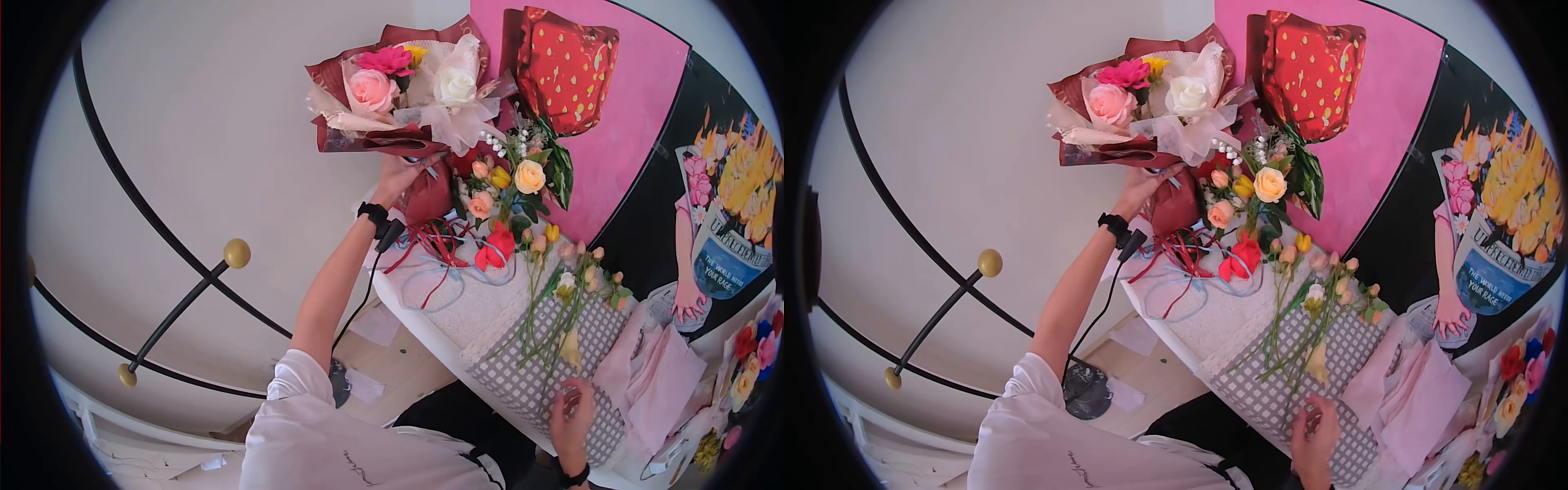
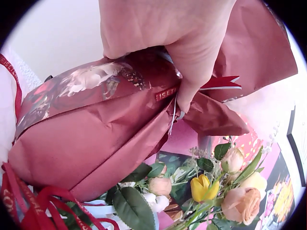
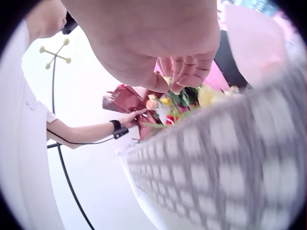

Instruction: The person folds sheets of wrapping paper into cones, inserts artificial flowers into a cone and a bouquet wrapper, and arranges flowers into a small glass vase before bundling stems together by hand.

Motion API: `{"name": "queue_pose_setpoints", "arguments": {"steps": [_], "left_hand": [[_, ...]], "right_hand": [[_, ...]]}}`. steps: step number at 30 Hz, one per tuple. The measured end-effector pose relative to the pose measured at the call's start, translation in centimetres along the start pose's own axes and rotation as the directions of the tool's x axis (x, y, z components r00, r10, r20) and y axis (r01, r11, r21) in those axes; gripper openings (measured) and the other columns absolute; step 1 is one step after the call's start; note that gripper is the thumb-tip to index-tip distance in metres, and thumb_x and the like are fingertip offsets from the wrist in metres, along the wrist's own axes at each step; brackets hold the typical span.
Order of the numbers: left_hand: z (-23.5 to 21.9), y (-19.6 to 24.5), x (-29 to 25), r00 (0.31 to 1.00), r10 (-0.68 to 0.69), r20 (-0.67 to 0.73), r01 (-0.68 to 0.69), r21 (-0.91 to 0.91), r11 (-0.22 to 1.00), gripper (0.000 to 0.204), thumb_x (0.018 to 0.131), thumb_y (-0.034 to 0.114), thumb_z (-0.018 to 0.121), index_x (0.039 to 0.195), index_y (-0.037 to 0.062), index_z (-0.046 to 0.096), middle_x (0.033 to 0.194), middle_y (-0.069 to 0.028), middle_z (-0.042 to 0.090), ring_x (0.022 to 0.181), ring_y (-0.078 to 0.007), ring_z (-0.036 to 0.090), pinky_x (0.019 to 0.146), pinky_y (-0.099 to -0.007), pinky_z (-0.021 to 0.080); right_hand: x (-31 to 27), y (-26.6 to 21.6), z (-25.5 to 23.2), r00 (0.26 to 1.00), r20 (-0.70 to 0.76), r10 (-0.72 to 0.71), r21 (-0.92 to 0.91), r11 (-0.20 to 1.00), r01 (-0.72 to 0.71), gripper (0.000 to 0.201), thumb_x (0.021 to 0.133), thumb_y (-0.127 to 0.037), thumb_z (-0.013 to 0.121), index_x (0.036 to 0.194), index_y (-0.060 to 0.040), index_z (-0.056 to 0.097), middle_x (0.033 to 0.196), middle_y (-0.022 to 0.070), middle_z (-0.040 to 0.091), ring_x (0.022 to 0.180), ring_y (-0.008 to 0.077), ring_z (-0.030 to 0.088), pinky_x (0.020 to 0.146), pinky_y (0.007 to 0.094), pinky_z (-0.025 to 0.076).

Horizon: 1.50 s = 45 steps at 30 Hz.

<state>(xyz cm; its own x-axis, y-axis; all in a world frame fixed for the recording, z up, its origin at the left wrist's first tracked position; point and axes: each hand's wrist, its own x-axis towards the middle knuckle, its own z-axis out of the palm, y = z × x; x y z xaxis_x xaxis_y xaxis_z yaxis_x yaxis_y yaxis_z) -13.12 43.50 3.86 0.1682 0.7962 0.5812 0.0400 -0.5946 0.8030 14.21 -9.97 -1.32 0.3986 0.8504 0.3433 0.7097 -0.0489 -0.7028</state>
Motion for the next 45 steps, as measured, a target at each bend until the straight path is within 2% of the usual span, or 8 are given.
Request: {"name": "queue_pose_setpoints", "arguments": {"steps": [8, 14, 16, 20, 29, 31, 37, 45], "left_hand": [[0.2, 0.6, -0.4, 1.0, 0.015, -0.001, -0.015, 0.006, 1.0, 0.044, 0.085, 0.025, 0.091, 0.115, -0.0017, 0.073, 0.113, -0.0083, 0.077, 0.101, -0.0168, 0.069, 0.093, -0.0337, 0.055], [0.4, -0.9, 0.2, 0.999, 0.043, 0.029, -0.039, -0.125, 0.991, 0.048, 0.086, 0.02, 0.09, 0.12, -0.0036, 0.067, 0.105, -0.0074, 0.077, 0.099, -0.0191, 0.071, 0.094, -0.0355, 0.056], [0.2, -1.0, 0.2, 0.999, 0.007, 0.035, -0.005, -0.067, 0.998, 0.051, 0.086, 0.02, 0.089, 0.124, -0.0025, 0.064, 0.109, -0.0087, 0.076, 0.103, -0.0209, 0.07, 0.096, -0.0374, 0.057], [0.5, -0.9, 0.1, 0.993, 0.121, 0.003, -0.121, -0.023, 0.992, 0.052, 0.084, 0.021, 0.091, 0.123, -0.0016, 0.064, 0.123, -0.0111, 0.071, 0.11, -0.0209, 0.067, 0.098, -0.0372, 0.055], [0.3, -0.2, -0.1, 0.999, 0.04, 0.023, -0.041, 0.033, 0.999, 0.051, 0.085, 0.016, 0.089, 0.124, -0.0033, 0.062, 0.12, -0.0113, 0.073, 0.105, -0.0184, 0.067, 0.095, -0.036, 0.056], [0.3, -1.0, -0.1, 0.999, 0.038, 0.037, -0.038, -0.002, 0.999, 0.051, 0.086, 0.014, 0.088, 0.125, -0.0036, 0.061, 0.121, -0.0115, 0.072, 0.106, -0.0178, 0.067, 0.095, -0.0361, 0.056], [0.5, -1.7, 0.0, 0.998, 0.041, 0.043, -0.038, -0.073, 0.997, 0.054, 0.086, 0.007, 0.086, 0.13, -0.0047, 0.057, 0.128, -0.0119, 0.069, 0.108, -0.0155, 0.066, 0.099, -0.0375, 0.057], [0.4, 0.0, -0.6, 0.998, 0.052, -0.03, -0.052, 0.012, 0.999, 0.048, 0.082, 0.023, 0.092, 0.116, -0.0013, 0.068, 0.113, -0.0112, 0.074, 0.106, -0.02, 0.067, 0.093, -0.0363, 0.055]], "right_hand": [[14.9, -18.0, -5.2, 0.78, 0.033, -0.625, -0.138, 0.77, 0.623, 0.028, 0.085, 0.009, 0.069, 0.111, 0.0017, 0.062, 0.099, 0.0173, 0.062, 0.084, 0.0303, 0.062, 0.072, 0.0374, 0.048], [32.5, -24.0, 4.5, 0.582, 0.006, -0.813, -0.116, 0.577, 0.808, 0.046, 0.095, -0.015, 0.064, 0.138, -0.0033, 0.051, 0.12, 0.0222, 0.059, 0.106, 0.0424, 0.065, 0.089, 0.052, 0.052], [37.7, -24.5, 8.1, 0.651, 0.124, -0.749, -0.19, 0.626, 0.756, 0.06, 0.096, -0.018, 0.067, 0.151, -0.0085, 0.044, 0.134, 0.0211, 0.056, 0.122, 0.0397, 0.06, 0.102, 0.0475, 0.05], [49.8, -25.8, 15.3, 0.48, 0.155, -0.863, -0.1, 0.47, 0.877, 0.056, 0.093, -0.021, 0.07, 0.144, -0.0064, 0.052, 0.129, 0.0246, 0.06, 0.122, 0.0426, 0.06, 0.108, 0.0463, 0.046], [54.7, -32.0, 22.3, 0.776, 0.07, -0.627, 0.099, 0.778, 0.62, 0.055, 0.09, -0.013, 0.074, 0.139, 0.0019, 0.054, 0.124, 0.0223, 0.067, 0.107, 0.0333, 0.069, 0.095, 0.0434, 0.055], [55.1, -32.3, 23.8, 0.903, 0.153, -0.401, 0.588, 0.771, 0.243, 0.055, 0.089, -0.004, 0.074, 0.138, 0.0062, 0.053, 0.124, 0.0182, 0.068, 0.103, 0.0226, 0.071, 0.088, 0.0356, 0.059], [53.5, -29.5, 20.6, 0.52, 0.625, -0.582, 0.729, 0.674, -0.122, 0.045, 0.077, 0.018, 0.074, 0.118, 0.0019, 0.065, 0.112, 0.014, 0.071, 0.097, 0.0219, 0.071, 0.085, 0.0365, 0.058], [53.1, -29.2, 22.8, 0.631, 0.578, -0.517, 0.597, 0.795, 0.104, 0.059, 0.079, 0.013, 0.078, 0.134, 0.0, 0.061, 0.12, 0.0126, 0.072, 0.095, 0.019, 0.073, 0.086, 0.0299, 0.06]]}}
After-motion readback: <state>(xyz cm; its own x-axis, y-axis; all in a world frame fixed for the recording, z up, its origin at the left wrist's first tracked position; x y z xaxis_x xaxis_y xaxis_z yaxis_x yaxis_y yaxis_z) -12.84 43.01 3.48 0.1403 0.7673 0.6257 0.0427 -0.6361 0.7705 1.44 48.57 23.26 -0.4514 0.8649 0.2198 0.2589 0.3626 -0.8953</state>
